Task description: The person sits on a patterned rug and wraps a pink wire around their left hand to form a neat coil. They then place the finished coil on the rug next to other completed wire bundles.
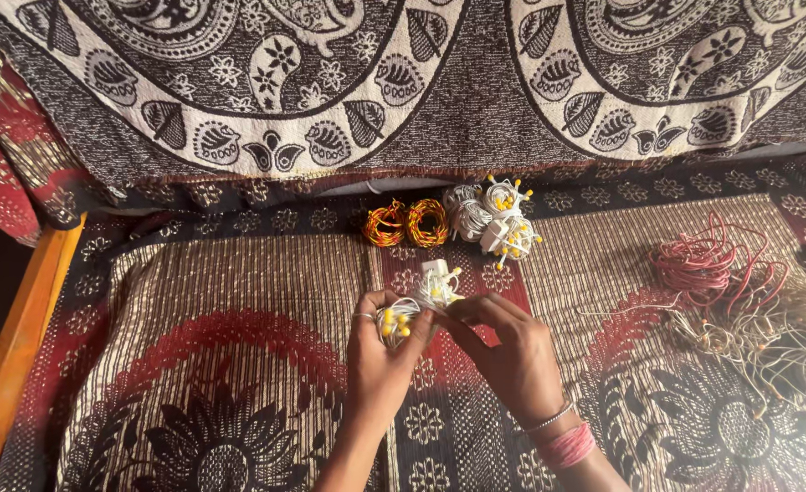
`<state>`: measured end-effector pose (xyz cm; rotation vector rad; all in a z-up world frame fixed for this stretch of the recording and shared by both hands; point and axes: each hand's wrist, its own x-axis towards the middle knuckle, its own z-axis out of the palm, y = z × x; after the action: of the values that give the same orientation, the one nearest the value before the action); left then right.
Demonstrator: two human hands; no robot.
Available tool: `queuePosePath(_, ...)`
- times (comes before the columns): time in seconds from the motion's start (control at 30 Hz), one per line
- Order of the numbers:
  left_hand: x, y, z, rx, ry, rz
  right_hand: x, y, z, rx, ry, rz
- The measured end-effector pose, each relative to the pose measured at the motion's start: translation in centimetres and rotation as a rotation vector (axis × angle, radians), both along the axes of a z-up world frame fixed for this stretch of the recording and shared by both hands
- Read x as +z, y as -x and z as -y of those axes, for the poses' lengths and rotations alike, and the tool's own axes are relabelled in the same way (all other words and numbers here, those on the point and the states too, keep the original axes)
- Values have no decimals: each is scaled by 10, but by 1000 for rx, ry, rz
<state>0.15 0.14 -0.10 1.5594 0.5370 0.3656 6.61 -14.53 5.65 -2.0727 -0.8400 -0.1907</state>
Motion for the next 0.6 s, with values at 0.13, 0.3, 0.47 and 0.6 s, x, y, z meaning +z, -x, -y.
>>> queuePosePath(0.13,-3,2,-5,-15,266,20,-2,-3,1,105,-31,47)
queuePosePath(0.3,-7,0,-5,-43,314,70,-18,-5,-1,28,-180,-430)
queuePosePath(0.47,-7,0,-1,-4,306,49,-38,-13,1,63,-498,-727)
queuePosePath(0.6,-5,2,-2,-21,321,76,-50,-14,5,82,-465,-710)
